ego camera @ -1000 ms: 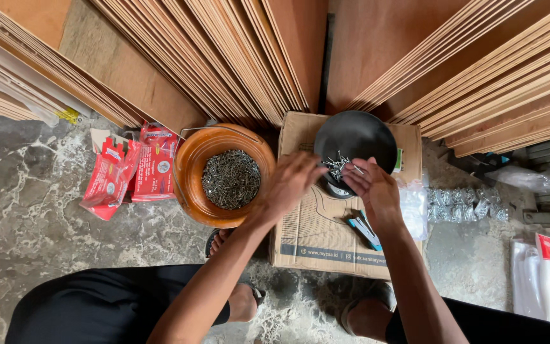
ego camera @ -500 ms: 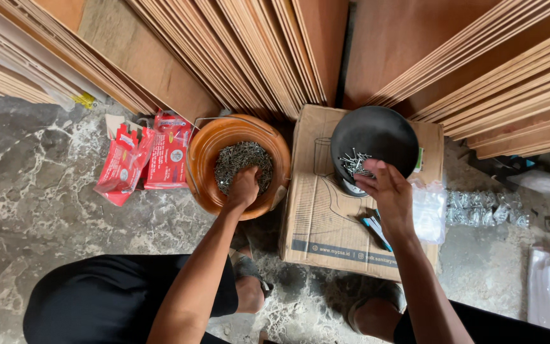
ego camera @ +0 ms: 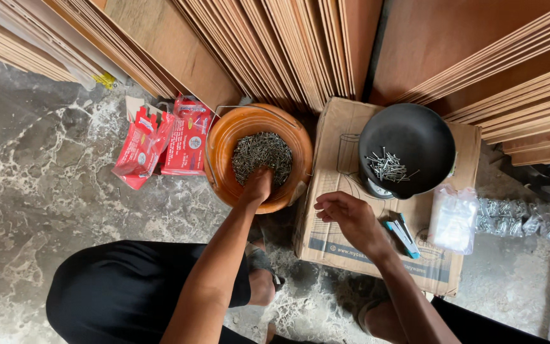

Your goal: The person repeatedly scoops nails from an orange bucket with their left hand and transfers them into a black pan on a cardboard box. The task continues throughout the clip with consistent hand movements and no other tools used.

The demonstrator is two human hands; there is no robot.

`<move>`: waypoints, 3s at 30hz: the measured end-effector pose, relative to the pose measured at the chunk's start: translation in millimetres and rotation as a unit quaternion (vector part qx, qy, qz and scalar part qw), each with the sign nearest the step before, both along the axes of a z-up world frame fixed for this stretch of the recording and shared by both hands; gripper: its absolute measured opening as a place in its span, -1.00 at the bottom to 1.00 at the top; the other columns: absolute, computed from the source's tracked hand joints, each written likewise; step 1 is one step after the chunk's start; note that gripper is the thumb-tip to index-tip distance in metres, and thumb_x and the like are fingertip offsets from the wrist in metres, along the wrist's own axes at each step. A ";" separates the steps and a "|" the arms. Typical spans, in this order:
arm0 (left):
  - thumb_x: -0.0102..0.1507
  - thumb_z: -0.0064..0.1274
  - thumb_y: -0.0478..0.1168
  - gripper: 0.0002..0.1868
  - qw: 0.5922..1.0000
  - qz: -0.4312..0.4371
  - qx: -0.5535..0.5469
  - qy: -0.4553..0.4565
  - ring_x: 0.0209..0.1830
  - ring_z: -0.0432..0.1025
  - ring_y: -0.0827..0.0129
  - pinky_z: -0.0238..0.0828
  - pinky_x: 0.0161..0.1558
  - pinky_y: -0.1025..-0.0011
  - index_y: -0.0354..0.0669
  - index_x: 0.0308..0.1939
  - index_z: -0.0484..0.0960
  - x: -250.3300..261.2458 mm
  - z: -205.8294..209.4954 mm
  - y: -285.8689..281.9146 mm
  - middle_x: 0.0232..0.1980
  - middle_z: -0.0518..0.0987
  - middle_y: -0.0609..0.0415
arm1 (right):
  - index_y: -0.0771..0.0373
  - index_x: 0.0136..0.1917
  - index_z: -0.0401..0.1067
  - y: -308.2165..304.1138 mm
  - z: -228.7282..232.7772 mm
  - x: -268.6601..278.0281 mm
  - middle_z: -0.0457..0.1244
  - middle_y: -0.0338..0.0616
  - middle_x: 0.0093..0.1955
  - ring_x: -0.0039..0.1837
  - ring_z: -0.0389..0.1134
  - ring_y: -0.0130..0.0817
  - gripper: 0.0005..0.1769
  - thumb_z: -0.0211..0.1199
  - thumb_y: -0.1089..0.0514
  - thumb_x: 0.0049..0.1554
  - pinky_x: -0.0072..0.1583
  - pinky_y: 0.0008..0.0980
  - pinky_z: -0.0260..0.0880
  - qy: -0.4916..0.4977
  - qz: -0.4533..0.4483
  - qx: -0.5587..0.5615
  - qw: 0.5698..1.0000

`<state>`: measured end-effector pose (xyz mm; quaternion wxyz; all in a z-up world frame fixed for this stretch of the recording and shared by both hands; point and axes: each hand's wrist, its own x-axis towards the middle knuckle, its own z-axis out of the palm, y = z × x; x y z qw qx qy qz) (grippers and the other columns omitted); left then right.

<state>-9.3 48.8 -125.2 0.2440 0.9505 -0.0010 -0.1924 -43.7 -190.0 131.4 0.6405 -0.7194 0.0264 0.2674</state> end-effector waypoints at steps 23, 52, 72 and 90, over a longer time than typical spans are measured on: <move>0.20 -0.33 -0.35 -0.66 0.994 0.029 -0.094 0.045 -0.04 0.33 -0.17 0.34 -0.08 0.01 -0.34 -0.01 0.45 -16.4 70.2 -13.5 -0.01 0.42 -0.32 | 0.39 -0.01 0.42 6.0 -16.8 -5.3 0.33 0.14 -0.14 -0.08 0.39 -0.21 -0.76 0.00 0.33 0.08 0.04 -0.27 0.43 0.018 0.045 -0.036 0.998; 0.20 -0.02 -0.28 -0.91 0.945 -0.048 0.050 -0.319 -0.25 0.38 0.22 0.41 -0.34 0.42 -0.22 -0.37 0.53 23.4 132.4 -50.6 -0.38 0.43 -0.05 | 0.36 -0.02 0.43 -23.0 -6.0 9.0 0.33 0.09 -0.15 -0.11 0.36 -0.26 -0.77 0.03 0.37 0.07 0.01 -0.29 0.43 -0.037 -0.022 -0.012 0.999; 0.29 -0.26 0.03 -0.63 0.887 -0.113 -0.169 -0.414 -0.39 0.28 0.34 0.24 -0.33 0.45 -0.16 -0.30 0.52 17.1 228.3 -152.9 -0.40 0.30 0.08 | 0.43 0.16 0.23 -71.3 29.5 30.4 0.22 0.23 0.05 0.12 0.30 -0.08 -0.55 -0.14 0.02 0.21 0.20 -0.23 0.32 0.041 -0.313 0.161 0.935; 0.18 -0.17 -0.36 -0.81 0.991 0.108 -0.078 -0.026 0.03 0.29 -0.07 0.40 -0.10 0.03 -0.15 -0.13 0.43 6.8 40.3 -14.5 -0.03 0.35 -0.09 | 0.35 0.07 0.29 -60.5 35.3 23.3 0.26 0.18 -0.01 0.05 0.33 0.01 -0.75 -0.04 0.20 0.17 0.08 -0.12 0.36 -0.020 -0.203 0.061 0.977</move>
